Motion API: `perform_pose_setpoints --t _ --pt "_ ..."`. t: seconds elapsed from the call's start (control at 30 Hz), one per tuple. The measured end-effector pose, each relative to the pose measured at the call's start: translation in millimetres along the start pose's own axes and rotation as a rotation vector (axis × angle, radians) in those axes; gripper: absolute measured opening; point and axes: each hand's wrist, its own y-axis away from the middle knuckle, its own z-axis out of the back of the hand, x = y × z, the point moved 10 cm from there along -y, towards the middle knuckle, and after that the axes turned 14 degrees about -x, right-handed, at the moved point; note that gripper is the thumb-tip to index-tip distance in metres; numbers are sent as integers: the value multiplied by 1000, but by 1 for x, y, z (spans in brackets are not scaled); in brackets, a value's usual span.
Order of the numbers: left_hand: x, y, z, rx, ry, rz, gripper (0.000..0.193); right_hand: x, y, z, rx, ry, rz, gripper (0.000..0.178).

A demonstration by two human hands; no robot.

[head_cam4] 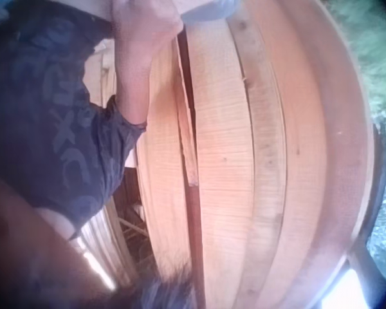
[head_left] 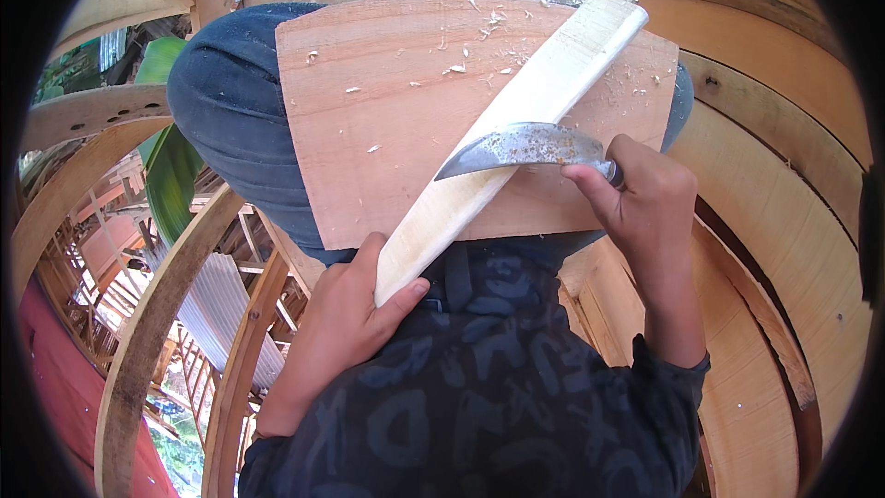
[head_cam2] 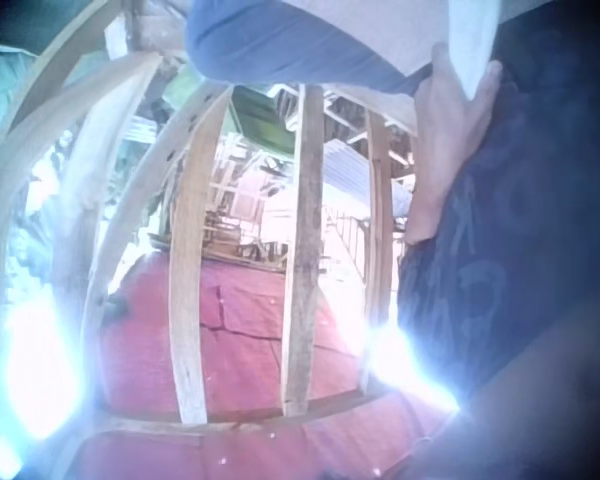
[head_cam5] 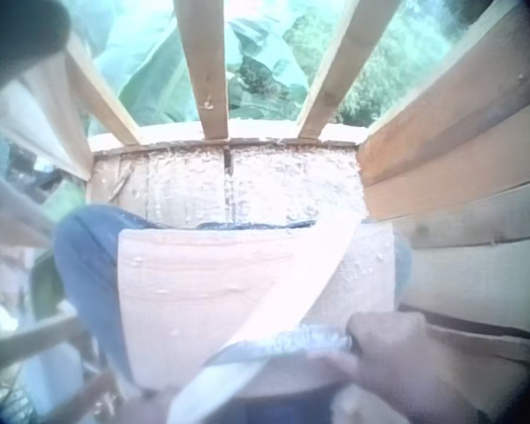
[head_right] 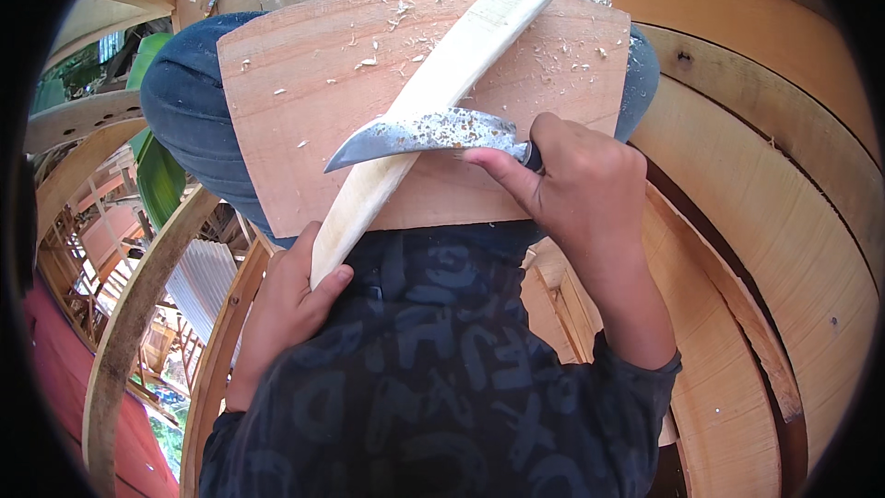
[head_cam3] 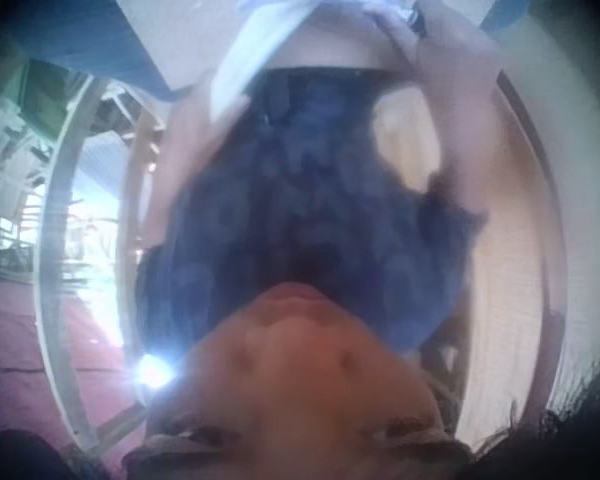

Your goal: The person sits cross-legged on a wooden platform and uses a curved knife to shave and shape a long, light-colored wooden stick. They hold the stick against a flat board on their lap and repeatedly scrape the surface to remove thin layers of wood.

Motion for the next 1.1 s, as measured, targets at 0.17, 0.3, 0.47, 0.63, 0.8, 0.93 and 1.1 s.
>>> perform_pose_setpoints --t 0.17,0.3,0.47,0.63,0.8,0.93,1.1 --pt "-2 0 -1 -24 48 -3 51 -12 -5 -3 -49 32 35 60" --pt "-1 2 1 -31 42 5 51 -34 -9 2 -142 64 7 62" --pt "1 1 1 -40 58 8 51 -38 -20 2 -167 147 38 62" --pt "8 14 5 -23 79 2 44 -185 -24 42 -195 343 -584 60" --pt "13 11 9 -91 156 -23 41 -49 -29 16 -71 100 -186 58" --pt "22 6 5 -6 303 -73 46 3 -10 -3 35 -156 -107 57" --pt "9 3 10 177 639 -47 56 11 -3 -13 -21 -433 -331 47"
